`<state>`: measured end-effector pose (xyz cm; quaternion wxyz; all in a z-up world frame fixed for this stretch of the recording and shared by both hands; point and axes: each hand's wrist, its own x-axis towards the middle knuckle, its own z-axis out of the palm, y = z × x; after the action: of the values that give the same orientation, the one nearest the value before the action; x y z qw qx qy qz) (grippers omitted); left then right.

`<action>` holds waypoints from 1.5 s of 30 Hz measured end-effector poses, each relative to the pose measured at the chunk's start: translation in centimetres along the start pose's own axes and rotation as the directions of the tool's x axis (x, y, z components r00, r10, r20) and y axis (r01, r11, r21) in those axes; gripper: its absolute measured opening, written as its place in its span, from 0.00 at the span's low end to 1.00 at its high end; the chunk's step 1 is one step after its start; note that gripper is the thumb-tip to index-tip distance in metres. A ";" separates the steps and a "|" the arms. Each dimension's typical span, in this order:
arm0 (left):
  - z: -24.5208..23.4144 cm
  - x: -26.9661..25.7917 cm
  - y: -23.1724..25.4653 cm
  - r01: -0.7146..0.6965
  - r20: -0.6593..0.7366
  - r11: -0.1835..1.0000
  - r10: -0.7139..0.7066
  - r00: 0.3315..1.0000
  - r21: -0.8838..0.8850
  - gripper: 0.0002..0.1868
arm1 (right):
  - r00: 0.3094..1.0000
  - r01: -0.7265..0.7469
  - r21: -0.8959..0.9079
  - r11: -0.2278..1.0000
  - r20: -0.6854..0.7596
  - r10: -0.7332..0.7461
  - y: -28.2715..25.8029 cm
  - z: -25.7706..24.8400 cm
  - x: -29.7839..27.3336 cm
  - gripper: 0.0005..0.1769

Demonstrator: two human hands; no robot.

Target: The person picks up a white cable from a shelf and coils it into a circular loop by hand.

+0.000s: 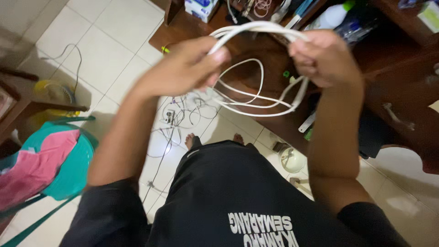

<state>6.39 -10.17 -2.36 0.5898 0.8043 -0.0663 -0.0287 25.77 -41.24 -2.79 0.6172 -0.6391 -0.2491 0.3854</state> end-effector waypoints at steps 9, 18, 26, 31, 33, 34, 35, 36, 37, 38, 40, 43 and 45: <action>4.3 7.9 -0.9 -0.018 -0.200 0.661 -0.202 0.959 -0.750 0.18 | 0.955 0.094 0.470 0.878 0.205 -0.213 1.0 2.5 0.0 0.17; 3.5 5.4 0.1 -0.026 -0.190 0.580 -0.224 0.956 -0.814 0.16 | 0.965 0.059 0.717 0.694 0.136 -0.223 2.6 2.0 -0.5 0.21; -1.6 0.5 -1.8 -0.231 -0.450 0.735 -0.113 0.886 -0.638 0.17 | 0.980 0.098 0.438 0.894 0.111 -0.162 2.1 1.0 -1.2 0.15; -7.0 -5.4 -3.1 -0.438 -0.573 0.656 0.010 0.819 -0.615 0.20 | 0.991 0.122 0.355 0.927 -0.089 -0.096 2.2 -0.9 -1.7 0.15; -8.3 -6.9 -3.9 -0.516 -0.602 0.619 0.085 0.794 -0.593 0.21 | 0.993 0.083 0.310 0.947 -0.110 -0.051 2.6 -2.0 -1.9 0.14; -8.7 -7.1 -4.5 -0.558 -0.613 0.604 0.142 0.778 -0.569 0.22 | 0.992 0.033 0.264 0.964 -0.128 0.001 3.3 -2.1 -1.6 0.13; -8.9 -7.4 -5.0 -0.576 -0.608 0.571 0.161 0.778 -0.585 0.22 | 0.988 -0.017 0.217 0.976 -0.148 0.051 4.2 -1.9 -1.0 0.12; -9.0 -7.6 -5.4 -0.592 -0.602 0.534 0.181 0.778 -0.604 0.22 | 0.986 -0.065 0.134 0.989 -0.142 0.084 5.2 -1.5 -0.4 0.12; -9.0 -7.9 -5.8 -0.581 -0.581 0.477 0.168 0.797 -0.659 0.22 | 0.984 -0.109 0.049 0.993 -0.139 0.115 6.1 -1.1 0.1 0.11; -9.0 -8.2 -6.0 -0.572 -0.563 0.457 0.174 0.808 -0.681 0.22 | 0.978 -0.154 -0.037 0.987 -0.145 0.147 7.0 -0.8 0.4 0.11; -8.7 -8.5 -6.3 -0.556 -0.528 0.454 0.202 0.825 -0.696 0.22 | 0.953 -0.249 -0.152 0.956 -0.212 0.215 8.3 -0.9 1.2 0.12; -8.3 -8.7 -6.6 -0.551 -0.515 0.450 0.214 0.830 -0.703 0.21 | 0.959 -0.221 -0.256 0.941 -0.233 0.162 10.7 -2.4 1.6 0.13; -7.9 -8.6 -6.9 -0.545 -0.507 0.432 0.211 0.836 -0.718 0.22 | 0.972 -0.079 -0.382 0.921 -0.234 -0.014 12.9 -4.2 2.0 0.13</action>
<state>-0.63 0.49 -6.80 0.8938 0.3721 -0.1222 0.2185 28.24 -43.62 -16.07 0.4967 -0.7932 -0.2362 0.2614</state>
